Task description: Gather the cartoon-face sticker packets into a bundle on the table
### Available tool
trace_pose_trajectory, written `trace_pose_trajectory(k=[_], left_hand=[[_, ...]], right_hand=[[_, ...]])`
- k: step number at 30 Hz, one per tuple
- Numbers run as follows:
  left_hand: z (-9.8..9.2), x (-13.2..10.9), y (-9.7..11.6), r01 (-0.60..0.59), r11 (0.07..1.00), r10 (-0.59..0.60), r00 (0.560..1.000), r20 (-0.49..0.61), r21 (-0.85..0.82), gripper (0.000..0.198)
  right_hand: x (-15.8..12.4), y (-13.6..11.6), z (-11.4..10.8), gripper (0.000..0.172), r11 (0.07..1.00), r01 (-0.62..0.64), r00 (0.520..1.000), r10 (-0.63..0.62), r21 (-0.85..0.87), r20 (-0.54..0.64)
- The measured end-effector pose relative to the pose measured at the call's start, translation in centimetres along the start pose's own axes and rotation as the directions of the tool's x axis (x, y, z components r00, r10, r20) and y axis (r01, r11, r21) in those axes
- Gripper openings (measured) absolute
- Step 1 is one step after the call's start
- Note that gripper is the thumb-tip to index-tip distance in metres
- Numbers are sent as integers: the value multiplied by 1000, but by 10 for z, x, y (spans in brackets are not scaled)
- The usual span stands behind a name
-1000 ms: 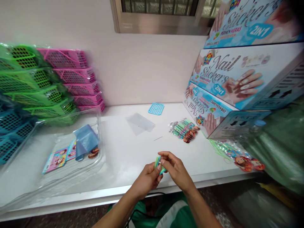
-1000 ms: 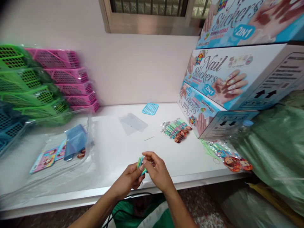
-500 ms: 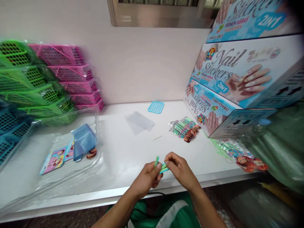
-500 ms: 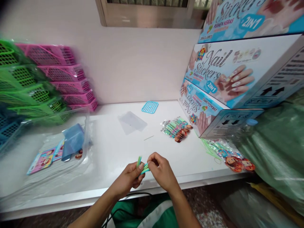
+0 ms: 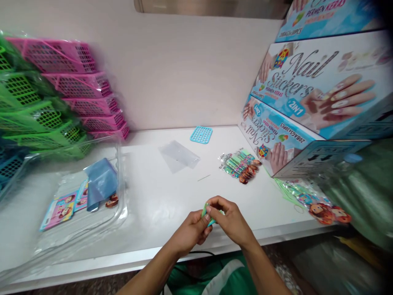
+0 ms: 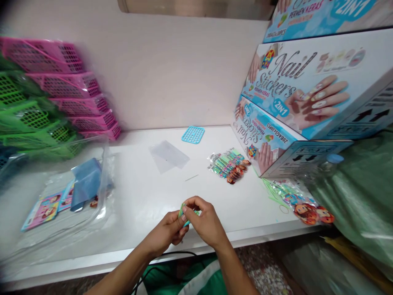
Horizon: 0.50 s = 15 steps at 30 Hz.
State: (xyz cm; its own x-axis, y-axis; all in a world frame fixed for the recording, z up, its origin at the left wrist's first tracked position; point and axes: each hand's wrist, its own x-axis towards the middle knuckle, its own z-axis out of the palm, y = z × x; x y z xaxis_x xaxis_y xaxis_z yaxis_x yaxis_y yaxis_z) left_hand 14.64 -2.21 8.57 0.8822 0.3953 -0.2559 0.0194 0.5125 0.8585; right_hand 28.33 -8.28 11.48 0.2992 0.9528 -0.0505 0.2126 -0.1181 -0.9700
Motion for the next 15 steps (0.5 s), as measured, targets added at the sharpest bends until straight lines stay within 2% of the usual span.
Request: trace_pose_trajectory(k=[5,8,9,11,13,15], left_hand=[[-4,3,5,-18,999,19,1000,-25,40,36],[-7,5,4,17,999,-18,999,27,42,33],[-9,7,3,39,999,-41,997,59,36,33],[-13,9,1,91,996,-93,988,124,21,32],[-17,12,0,146,989,-148,973,176,23,34],[-20,15,1,195,980,-199,962,188,38,35]], right_hand=[[6,6,-6,9,994,-3,1000,1,-109,-17],[7,14,-5,7,976,-10,999,-1,-218,-47],[7,17,-3,9,965,25,997,-43,-262,-62],[8,24,-1,24,914,178,978,-207,-365,-41],[10,30,0,37,831,345,934,-349,-437,73],[12,35,-2,37,806,390,920,-364,-446,146]])
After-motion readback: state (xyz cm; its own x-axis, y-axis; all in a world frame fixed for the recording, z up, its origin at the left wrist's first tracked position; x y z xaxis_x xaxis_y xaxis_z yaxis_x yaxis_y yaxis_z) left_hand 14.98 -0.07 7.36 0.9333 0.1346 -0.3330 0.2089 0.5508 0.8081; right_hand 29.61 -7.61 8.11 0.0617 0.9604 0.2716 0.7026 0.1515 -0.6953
